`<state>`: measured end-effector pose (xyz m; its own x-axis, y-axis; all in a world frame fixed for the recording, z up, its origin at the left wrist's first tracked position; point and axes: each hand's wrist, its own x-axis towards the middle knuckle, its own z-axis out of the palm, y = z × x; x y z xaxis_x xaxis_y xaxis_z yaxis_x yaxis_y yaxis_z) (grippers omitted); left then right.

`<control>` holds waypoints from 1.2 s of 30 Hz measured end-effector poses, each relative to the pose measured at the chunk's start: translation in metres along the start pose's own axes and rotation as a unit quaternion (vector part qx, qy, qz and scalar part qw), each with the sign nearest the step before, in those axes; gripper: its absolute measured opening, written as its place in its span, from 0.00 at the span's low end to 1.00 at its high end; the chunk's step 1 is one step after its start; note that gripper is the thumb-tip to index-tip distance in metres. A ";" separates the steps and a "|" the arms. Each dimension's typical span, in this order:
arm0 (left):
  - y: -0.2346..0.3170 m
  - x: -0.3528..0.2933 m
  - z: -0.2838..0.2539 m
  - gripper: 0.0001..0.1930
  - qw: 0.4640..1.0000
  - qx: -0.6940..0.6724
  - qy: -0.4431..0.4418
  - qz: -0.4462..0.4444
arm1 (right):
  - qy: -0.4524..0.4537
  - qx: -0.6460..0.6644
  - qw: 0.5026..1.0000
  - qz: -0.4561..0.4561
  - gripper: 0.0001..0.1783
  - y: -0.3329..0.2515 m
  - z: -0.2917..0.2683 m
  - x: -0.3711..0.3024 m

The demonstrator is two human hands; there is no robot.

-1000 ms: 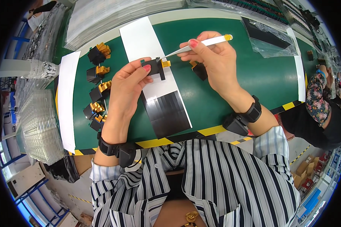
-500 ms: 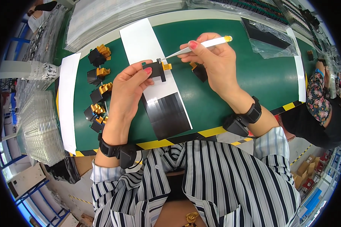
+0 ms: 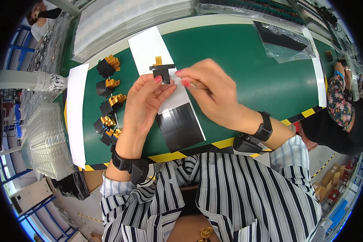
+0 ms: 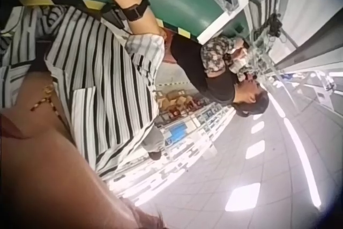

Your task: The person peels a black strip from a sheet using tweezers, applies it to a small electronic component, and presses it down by hand. After repeating this process for several components, they place the finished items onto a growing pile on the work surface.

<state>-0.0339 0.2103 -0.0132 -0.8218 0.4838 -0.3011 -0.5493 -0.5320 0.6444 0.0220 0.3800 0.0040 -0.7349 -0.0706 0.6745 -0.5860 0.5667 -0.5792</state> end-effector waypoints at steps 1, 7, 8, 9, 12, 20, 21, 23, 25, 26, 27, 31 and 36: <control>-0.001 0.000 0.002 0.04 1.000 0.002 -0.002 -0.002 | 0.006 0.029 0.998 0.052 0.08 0.000 0.004 -0.001; -0.006 -0.005 0.011 0.04 0.999 0.008 -0.031 0.024 | 0.024 0.086 0.984 0.157 0.07 0.005 0.017 -0.001; -0.007 -0.006 0.011 0.04 0.999 0.008 -0.035 0.027 | 0.025 0.085 0.983 0.158 0.07 0.006 0.017 -0.001; -0.007 -0.006 0.011 0.04 0.999 0.008 -0.035 0.026 | 0.022 0.081 0.984 0.157 0.07 0.006 0.017 -0.001; -0.009 -0.006 0.008 0.05 0.996 0.034 -0.068 0.035 | 0.017 0.074 0.985 0.154 0.06 0.007 0.016 -0.002; -0.005 -0.012 0.008 0.06 0.771 0.518 0.060 0.364 | 0.021 0.116 0.961 0.251 0.03 0.004 0.013 -0.004; -0.006 -0.011 0.009 0.06 0.771 0.518 0.060 0.365 | 0.018 0.120 0.962 0.246 0.03 0.005 0.014 -0.005; -0.005 -0.013 0.011 0.05 0.766 0.526 0.064 0.363 | 0.008 0.134 0.963 0.234 0.03 0.004 0.016 -0.004; -0.006 -0.012 0.010 0.05 0.765 0.529 0.064 0.361 | 0.003 0.132 0.963 0.233 0.02 0.003 0.015 -0.003; -0.007 -0.011 0.009 0.05 0.780 0.516 0.062 0.349 | -0.002 0.130 0.964 0.231 0.02 0.003 0.015 -0.002; -0.007 -0.010 0.008 0.06 0.793 0.503 0.061 0.337 | -0.007 0.128 0.965 0.229 0.02 0.003 0.014 -0.002; -0.008 -0.008 0.007 0.06 0.821 0.474 0.052 0.315 | -0.022 0.110 0.971 0.213 0.03 0.003 0.013 -0.002; -0.006 -0.011 0.010 0.05 0.911 0.374 0.031 0.174 | -0.020 0.113 0.973 0.202 0.03 0.002 0.014 -0.002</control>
<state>-0.0198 0.2151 -0.0072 -0.9460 0.3240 -0.0124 -0.0174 -0.0125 0.9998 0.0176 0.3695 -0.0052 -0.9311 0.0851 0.3547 -0.3032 0.3598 -0.8824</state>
